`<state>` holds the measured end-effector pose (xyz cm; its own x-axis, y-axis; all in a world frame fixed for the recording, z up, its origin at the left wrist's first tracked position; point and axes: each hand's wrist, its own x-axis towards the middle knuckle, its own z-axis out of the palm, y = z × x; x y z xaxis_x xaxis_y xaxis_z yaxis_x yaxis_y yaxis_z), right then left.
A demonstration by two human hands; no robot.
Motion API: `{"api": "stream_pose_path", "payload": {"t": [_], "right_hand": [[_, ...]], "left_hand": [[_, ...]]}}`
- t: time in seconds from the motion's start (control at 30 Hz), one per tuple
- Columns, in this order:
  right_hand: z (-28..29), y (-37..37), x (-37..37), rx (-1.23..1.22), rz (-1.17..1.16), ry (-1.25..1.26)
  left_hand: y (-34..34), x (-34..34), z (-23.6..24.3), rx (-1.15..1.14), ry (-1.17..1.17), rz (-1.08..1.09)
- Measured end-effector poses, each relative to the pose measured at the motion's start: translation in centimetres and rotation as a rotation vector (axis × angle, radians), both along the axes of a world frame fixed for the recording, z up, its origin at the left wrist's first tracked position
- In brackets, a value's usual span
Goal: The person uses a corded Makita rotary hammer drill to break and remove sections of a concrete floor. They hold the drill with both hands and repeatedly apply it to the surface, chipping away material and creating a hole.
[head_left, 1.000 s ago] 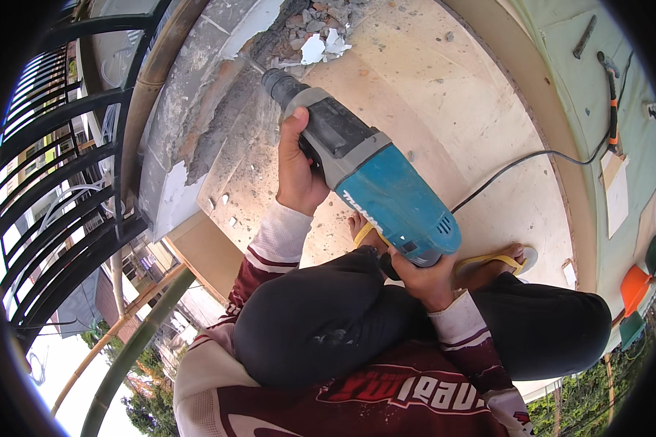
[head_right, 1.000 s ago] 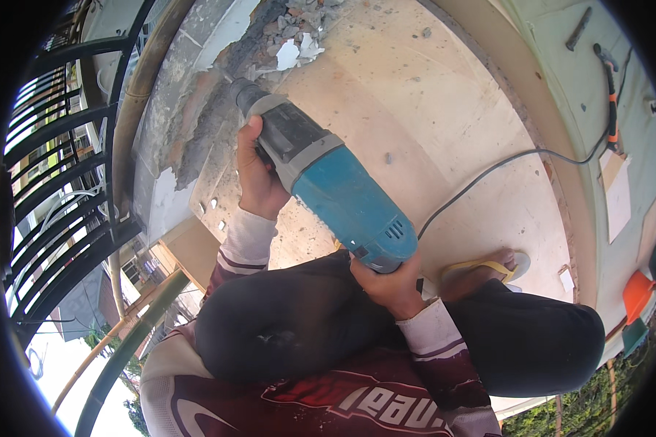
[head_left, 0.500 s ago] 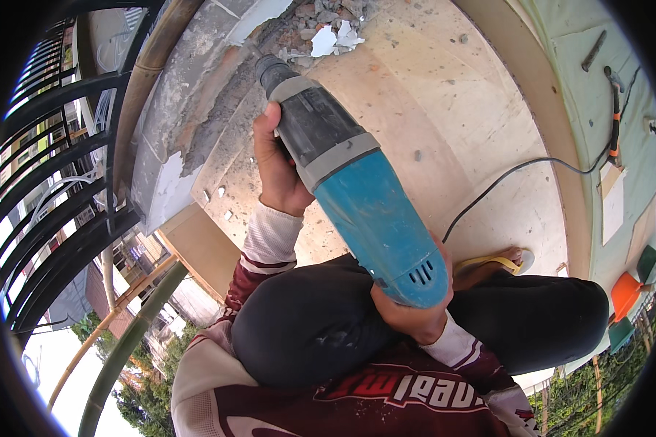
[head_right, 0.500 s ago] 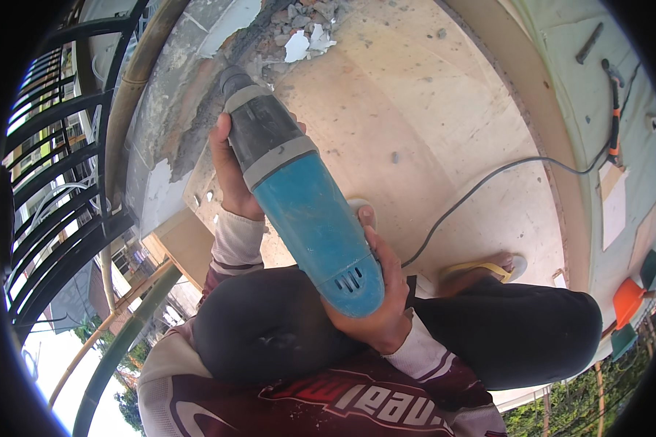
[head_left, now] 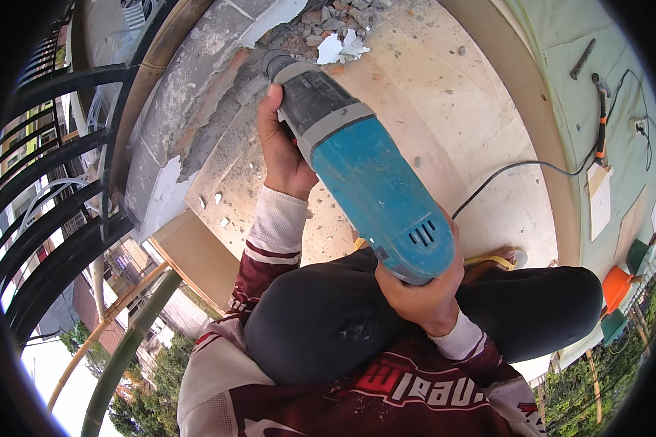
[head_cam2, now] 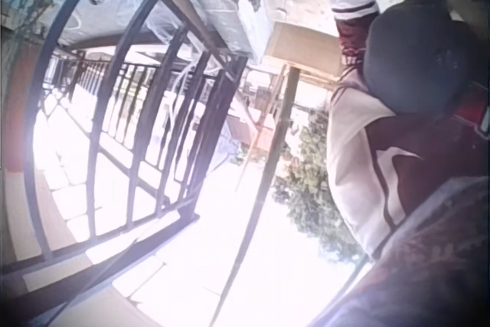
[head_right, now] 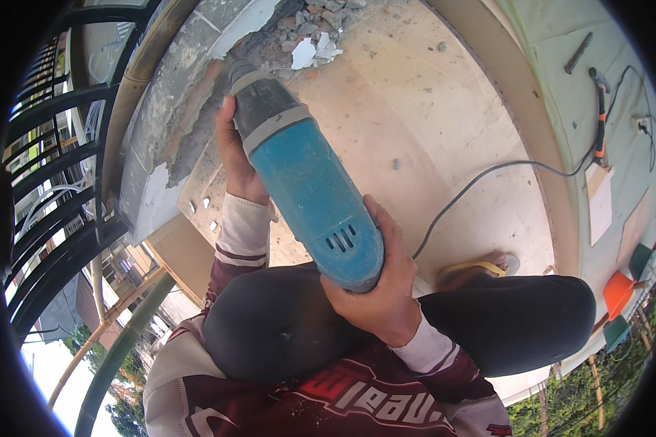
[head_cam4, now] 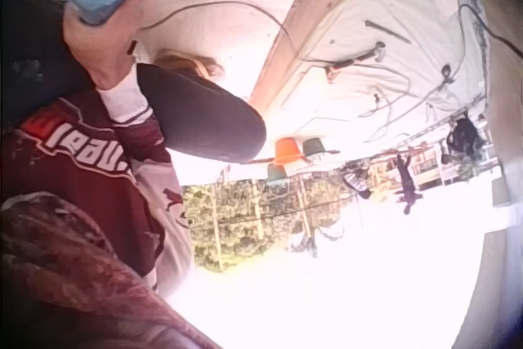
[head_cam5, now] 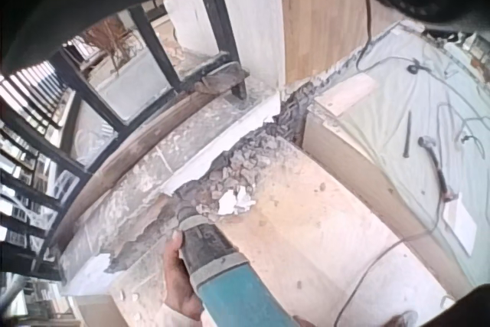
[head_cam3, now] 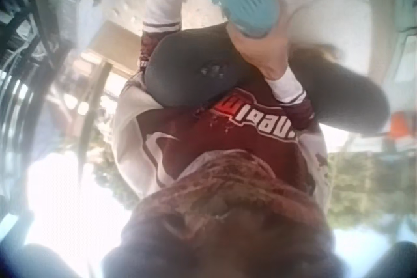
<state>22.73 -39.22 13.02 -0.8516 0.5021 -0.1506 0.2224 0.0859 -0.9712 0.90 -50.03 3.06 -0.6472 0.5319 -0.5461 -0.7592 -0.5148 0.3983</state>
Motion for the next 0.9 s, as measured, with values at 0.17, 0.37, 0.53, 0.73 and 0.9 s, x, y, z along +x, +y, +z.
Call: {"api": "stream_pose_path", "payload": {"t": [0.17, 0.37, 0.53, 0.73, 0.9], "right_hand": [[0.3, 1.2, -1.4, 0.129, 0.029, -0.005], [3.2, 2.4, -3.9, 0.247, 0.137, -0.09], [3.4, 3.0, -4.2, 0.41, 0.236, -0.129], [-0.8, 3.1, 2.3, -0.025, -0.048, 0.046], [-7.7, 4.4, 7.5, -0.454, -0.157, -0.052]], "left_hand": [[0.6, -1.3, -0.5, -0.053, 0.016, -0.045], [1.1, -0.5, 1.0, 0.23, -0.001, -0.034], [1.8, 2.7, 2.5, 0.584, -0.168, 0.077], [2.5, 3.2, 1.5, -0.087, 0.176, -0.01], [2.5, 7.1, -2.3, -0.24, 0.097, -0.004]]}}
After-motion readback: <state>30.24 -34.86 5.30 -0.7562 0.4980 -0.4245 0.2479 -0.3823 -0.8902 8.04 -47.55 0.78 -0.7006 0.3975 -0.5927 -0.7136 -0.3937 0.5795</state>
